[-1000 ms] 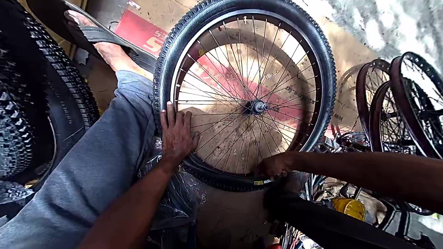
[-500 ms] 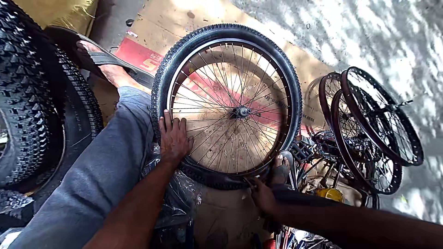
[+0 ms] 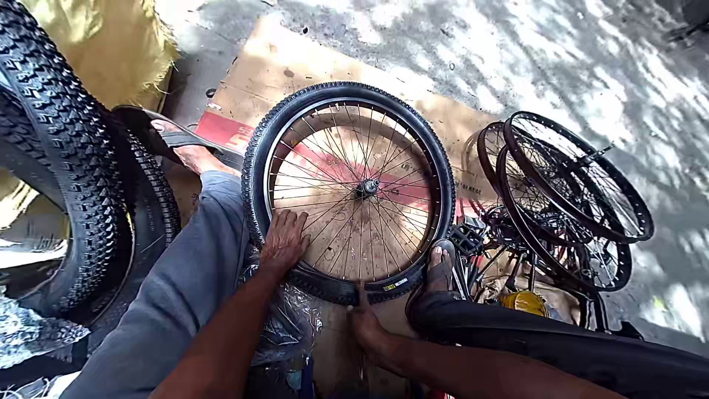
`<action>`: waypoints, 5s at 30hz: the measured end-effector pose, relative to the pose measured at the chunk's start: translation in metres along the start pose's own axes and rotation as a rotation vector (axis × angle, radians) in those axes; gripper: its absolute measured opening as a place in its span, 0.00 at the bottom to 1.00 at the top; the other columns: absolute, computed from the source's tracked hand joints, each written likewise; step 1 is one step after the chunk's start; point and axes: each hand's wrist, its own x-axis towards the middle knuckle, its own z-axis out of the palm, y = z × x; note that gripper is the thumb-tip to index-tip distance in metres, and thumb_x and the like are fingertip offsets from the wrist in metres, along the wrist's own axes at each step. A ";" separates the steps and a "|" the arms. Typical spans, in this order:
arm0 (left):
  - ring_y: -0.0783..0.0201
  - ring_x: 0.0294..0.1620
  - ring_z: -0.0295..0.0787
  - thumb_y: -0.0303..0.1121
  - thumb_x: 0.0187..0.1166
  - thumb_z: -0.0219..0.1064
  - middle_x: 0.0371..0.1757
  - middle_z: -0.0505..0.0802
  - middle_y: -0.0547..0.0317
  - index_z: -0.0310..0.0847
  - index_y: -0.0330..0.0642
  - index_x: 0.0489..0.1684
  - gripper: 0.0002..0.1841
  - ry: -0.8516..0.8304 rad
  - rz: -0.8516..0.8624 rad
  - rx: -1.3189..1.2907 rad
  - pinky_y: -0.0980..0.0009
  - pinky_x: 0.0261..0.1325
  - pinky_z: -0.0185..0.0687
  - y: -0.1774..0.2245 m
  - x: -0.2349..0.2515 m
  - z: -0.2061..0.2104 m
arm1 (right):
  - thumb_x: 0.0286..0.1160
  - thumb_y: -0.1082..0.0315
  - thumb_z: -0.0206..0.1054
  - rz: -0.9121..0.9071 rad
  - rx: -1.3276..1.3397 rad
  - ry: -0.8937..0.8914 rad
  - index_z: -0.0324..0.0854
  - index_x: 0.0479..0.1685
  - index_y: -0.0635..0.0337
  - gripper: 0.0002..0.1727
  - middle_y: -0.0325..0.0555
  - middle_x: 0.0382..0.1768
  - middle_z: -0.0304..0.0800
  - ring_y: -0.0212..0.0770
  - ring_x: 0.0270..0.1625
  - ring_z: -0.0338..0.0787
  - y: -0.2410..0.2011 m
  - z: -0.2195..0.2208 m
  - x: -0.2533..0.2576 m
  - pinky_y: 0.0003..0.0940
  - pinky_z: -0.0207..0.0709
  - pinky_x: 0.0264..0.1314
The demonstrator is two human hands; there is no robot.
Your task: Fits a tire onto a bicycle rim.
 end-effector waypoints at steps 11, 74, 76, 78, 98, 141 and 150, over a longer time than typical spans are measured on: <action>0.41 0.64 0.88 0.50 0.82 0.61 0.58 0.90 0.38 0.77 0.36 0.73 0.29 -0.129 -0.127 -0.058 0.45 0.87 0.59 -0.008 -0.005 0.019 | 0.93 0.61 0.54 -0.286 -0.966 -0.365 0.76 0.83 0.40 0.23 0.48 0.53 0.93 0.44 0.49 0.92 -0.062 -0.141 0.069 0.49 0.84 0.58; 0.50 0.71 0.82 0.71 0.66 0.70 0.59 0.93 0.54 0.88 0.52 0.61 0.36 -0.910 0.046 0.041 0.45 0.90 0.48 0.049 -0.016 -0.035 | 0.89 0.63 0.52 -0.233 -0.927 -0.048 0.63 0.82 0.57 0.25 0.62 0.58 0.88 0.62 0.63 0.89 0.067 -0.095 0.026 0.59 0.79 0.67; 0.48 0.76 0.78 0.71 0.67 0.69 0.63 0.92 0.52 0.87 0.50 0.63 0.37 -0.916 -0.003 0.076 0.45 0.92 0.44 0.060 -0.017 -0.038 | 0.89 0.60 0.53 -0.160 -0.972 -0.170 0.67 0.78 0.60 0.23 0.64 0.59 0.88 0.62 0.64 0.88 0.067 -0.090 0.022 0.61 0.78 0.67; 0.48 0.76 0.78 0.71 0.67 0.70 0.65 0.91 0.51 0.88 0.48 0.62 0.37 -0.946 -0.040 0.134 0.45 0.92 0.45 0.067 -0.013 -0.037 | 0.90 0.52 0.53 -0.195 -1.088 -0.283 0.75 0.67 0.63 0.24 0.65 0.57 0.88 0.64 0.64 0.88 0.063 -0.083 0.020 0.64 0.77 0.66; 0.56 0.59 0.87 0.82 0.58 0.64 0.47 0.95 0.60 0.92 0.51 0.46 0.42 -0.678 0.073 0.061 0.52 0.82 0.61 0.035 -0.030 -0.007 | 0.88 0.40 0.54 -0.636 -1.019 -0.165 0.79 0.73 0.52 0.30 0.52 0.64 0.87 0.53 0.71 0.85 -0.018 -0.032 0.100 0.55 0.75 0.74; 0.46 0.87 0.65 0.47 0.57 0.80 0.78 0.82 0.56 0.76 0.66 0.78 0.39 -0.551 0.016 0.041 0.38 0.89 0.50 0.071 -0.055 -0.073 | 0.51 0.54 0.85 -0.762 -1.575 -0.169 0.73 0.74 0.61 0.45 0.63 0.64 0.84 0.64 0.67 0.84 -0.070 -0.180 0.041 0.62 0.73 0.70; 0.63 0.66 0.89 0.67 0.43 0.81 0.59 0.95 0.67 0.91 0.56 0.57 0.39 0.252 0.060 -0.120 0.55 0.78 0.76 0.067 -0.062 -0.203 | 0.53 0.44 0.86 -0.827 -1.558 -0.225 0.80 0.61 0.59 0.39 0.60 0.43 0.89 0.62 0.49 0.90 -0.218 -0.205 -0.134 0.66 0.80 0.50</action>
